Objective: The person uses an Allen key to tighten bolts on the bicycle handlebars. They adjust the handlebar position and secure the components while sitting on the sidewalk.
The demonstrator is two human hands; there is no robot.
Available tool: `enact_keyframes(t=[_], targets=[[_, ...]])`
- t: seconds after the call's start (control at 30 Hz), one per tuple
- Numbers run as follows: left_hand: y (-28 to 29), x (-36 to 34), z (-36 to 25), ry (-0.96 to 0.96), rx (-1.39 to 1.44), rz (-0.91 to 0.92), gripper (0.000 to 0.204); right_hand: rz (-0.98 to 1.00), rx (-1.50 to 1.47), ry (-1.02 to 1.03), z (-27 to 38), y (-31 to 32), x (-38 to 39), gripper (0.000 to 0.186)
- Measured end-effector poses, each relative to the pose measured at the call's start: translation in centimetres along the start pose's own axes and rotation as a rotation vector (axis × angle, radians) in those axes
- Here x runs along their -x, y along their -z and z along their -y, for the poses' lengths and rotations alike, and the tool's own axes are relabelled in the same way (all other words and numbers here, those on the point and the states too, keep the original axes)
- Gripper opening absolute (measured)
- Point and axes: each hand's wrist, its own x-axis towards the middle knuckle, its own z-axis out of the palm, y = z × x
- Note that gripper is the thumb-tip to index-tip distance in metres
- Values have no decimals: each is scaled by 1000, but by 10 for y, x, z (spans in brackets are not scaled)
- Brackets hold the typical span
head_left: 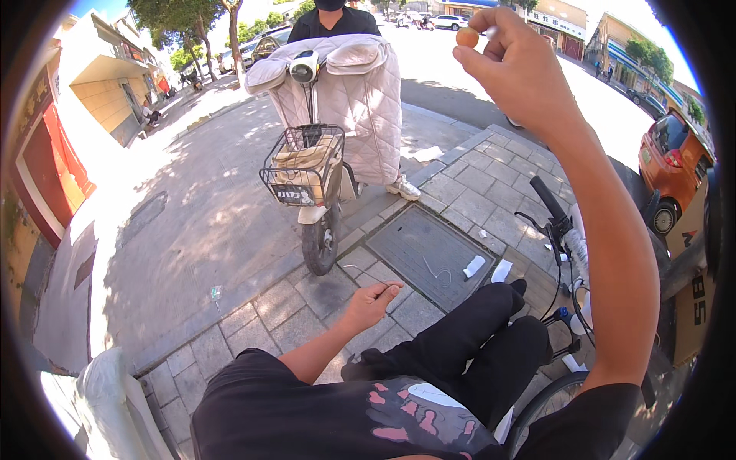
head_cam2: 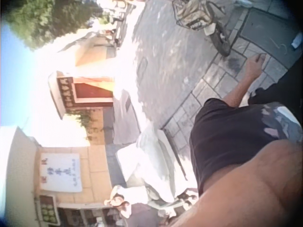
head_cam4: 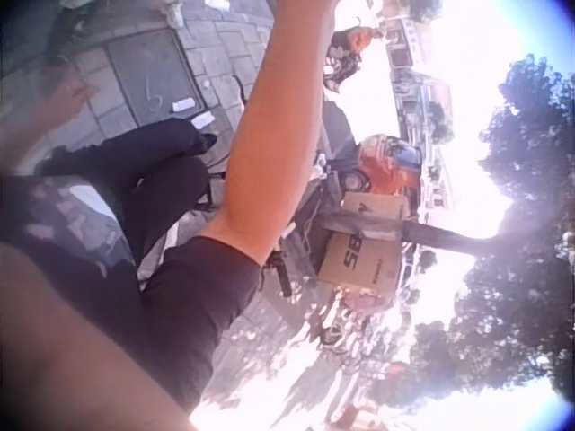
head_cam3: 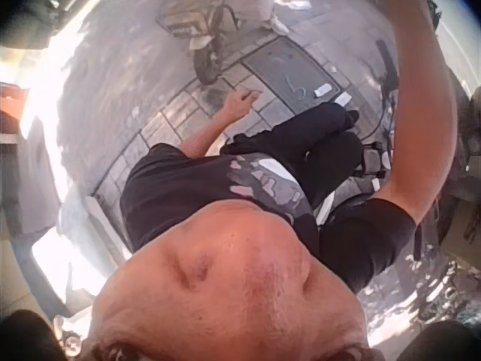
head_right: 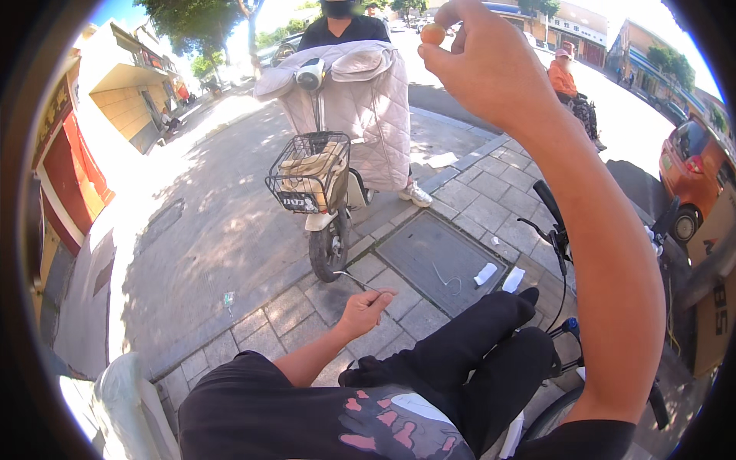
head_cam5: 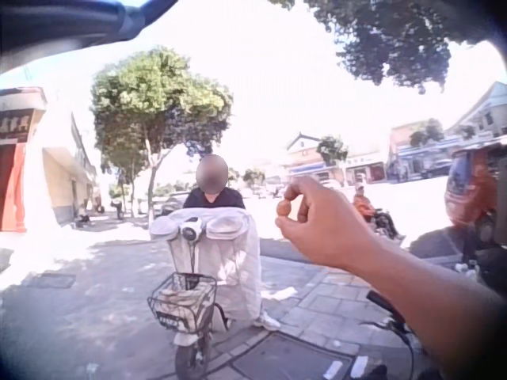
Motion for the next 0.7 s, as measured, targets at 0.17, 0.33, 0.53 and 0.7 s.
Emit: enact_keyframes(t=[0.17,0.33,0.53,0.7], targets=[[-10,13,-25,76,19,-18,33,-55,-231,4,0,-62,-68,29],[-43,-41,-39,-140,153,-31,31,-78,-282,-30,-5,-111,-94,31],[-73,-77,-55,-217,171,69,31,94,-185,-76,-14,-169,-129,50],[-76,-91,-19,-224,-51,68,29,85,-178,-99,-24,-223,-160,51]])
